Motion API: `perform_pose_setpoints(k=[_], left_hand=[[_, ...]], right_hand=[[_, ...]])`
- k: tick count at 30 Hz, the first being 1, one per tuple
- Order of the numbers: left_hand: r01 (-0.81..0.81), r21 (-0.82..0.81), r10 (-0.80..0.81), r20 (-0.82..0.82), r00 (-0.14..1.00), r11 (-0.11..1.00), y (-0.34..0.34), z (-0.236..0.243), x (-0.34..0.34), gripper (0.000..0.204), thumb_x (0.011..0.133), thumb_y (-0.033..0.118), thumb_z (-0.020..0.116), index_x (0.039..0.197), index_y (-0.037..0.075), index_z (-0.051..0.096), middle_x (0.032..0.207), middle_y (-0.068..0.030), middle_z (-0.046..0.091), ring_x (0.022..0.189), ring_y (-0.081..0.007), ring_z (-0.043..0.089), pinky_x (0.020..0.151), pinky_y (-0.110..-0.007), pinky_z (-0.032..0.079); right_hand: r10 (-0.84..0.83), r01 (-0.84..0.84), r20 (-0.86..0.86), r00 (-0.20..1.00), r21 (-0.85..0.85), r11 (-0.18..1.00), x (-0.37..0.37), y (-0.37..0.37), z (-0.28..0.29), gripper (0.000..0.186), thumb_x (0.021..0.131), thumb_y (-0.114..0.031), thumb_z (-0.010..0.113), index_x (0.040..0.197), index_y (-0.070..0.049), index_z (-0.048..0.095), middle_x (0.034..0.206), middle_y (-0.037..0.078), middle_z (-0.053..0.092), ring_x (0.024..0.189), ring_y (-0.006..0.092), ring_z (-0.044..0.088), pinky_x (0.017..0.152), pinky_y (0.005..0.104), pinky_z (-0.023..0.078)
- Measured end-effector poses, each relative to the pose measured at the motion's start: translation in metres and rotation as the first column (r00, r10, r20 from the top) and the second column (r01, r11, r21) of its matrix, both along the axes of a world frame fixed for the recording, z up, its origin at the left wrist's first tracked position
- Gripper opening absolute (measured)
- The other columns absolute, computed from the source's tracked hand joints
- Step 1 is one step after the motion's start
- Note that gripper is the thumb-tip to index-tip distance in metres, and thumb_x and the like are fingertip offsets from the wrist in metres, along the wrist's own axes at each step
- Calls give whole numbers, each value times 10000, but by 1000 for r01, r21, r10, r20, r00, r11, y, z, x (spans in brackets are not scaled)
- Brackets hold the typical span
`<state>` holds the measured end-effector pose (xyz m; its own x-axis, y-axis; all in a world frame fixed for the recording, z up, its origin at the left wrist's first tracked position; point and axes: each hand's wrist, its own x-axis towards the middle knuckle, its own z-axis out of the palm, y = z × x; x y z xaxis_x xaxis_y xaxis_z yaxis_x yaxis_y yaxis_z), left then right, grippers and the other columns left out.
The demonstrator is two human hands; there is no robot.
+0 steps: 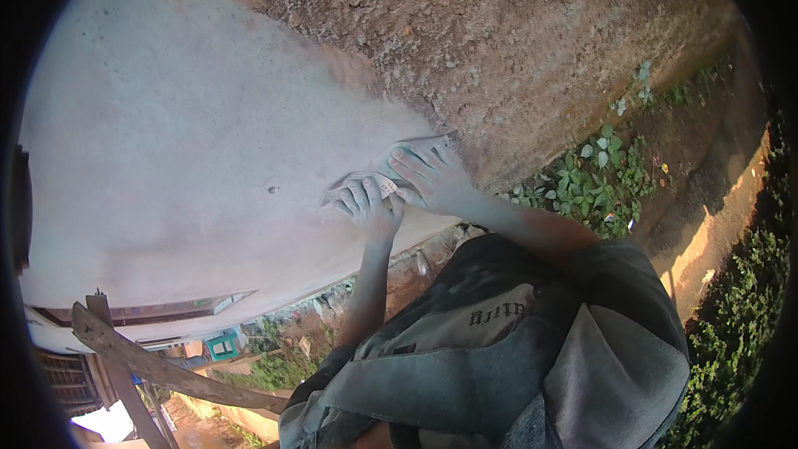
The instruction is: The person smooths a freshly plastered wall using sandpaper. They rub the surface with both hands, moving across different sections to even out the texture. The person occasionally pauses to adjust their grip or reposition the sandpaper.
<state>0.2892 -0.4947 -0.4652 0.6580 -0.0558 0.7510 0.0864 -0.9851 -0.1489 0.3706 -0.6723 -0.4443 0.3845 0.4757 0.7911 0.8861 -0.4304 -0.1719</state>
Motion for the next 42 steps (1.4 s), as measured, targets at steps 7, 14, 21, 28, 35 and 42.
perform_pose_setpoints(k=[7,14,21,28,35,42], left_hand=[[-119,59,103,226,969,991,-13,116,31,675,843,484,486,1284,-15,380,1209,-300,423,1067,-526,405,909,-682,254],[-37,-100,18,-186,982,994,-8,-19,-13,677,846,536,449,1275,16,501,1353,-220,404,1239,-464,353,1020,-659,158],[139,21,-137,360,923,990,-14,132,33,578,945,442,310,1382,77,405,1485,-160,303,1393,-415,179,1115,-582,6],[164,-34,-151,245,958,986,3,28,-1,463,954,345,347,1286,61,502,1438,-162,380,1373,-363,271,1117,-571,104],[135,-99,-83,406,910,986,-22,103,28,225,763,129,590,984,92,562,1349,-178,452,1180,-396,471,922,-545,368],[107,-88,-71,342,937,990,-11,60,11,354,718,204,625,1056,100,618,1104,-56,620,1030,-246,576,867,-419,447]], right_hand=[[-130,108,96,987,202,973,16,22,123,531,843,-420,567,1237,-64,553,1355,103,467,1217,318,427,913,547,358],[34,-67,-155,987,-211,975,-13,-20,-47,604,822,-465,582,1265,-58,525,1370,108,446,1198,330,435,930,573,335],[-127,95,100,987,278,956,21,15,143,608,861,-506,498,1273,-59,508,1373,132,438,1160,349,451,862,578,322],[29,-49,-137,990,-147,988,5,-10,-24,556,852,-415,539,1255,-32,516,1304,169,471,1162,384,447,867,579,341],[-213,185,91,973,243,952,32,19,114,733,987,-496,204,1442,75,152,1524,252,81,1410,430,-23,1092,584,-68],[-158,176,288,945,-38,984,35,12,-6,670,985,-461,292,1399,65,299,1463,275,248,1335,496,208,1062,631,133]])
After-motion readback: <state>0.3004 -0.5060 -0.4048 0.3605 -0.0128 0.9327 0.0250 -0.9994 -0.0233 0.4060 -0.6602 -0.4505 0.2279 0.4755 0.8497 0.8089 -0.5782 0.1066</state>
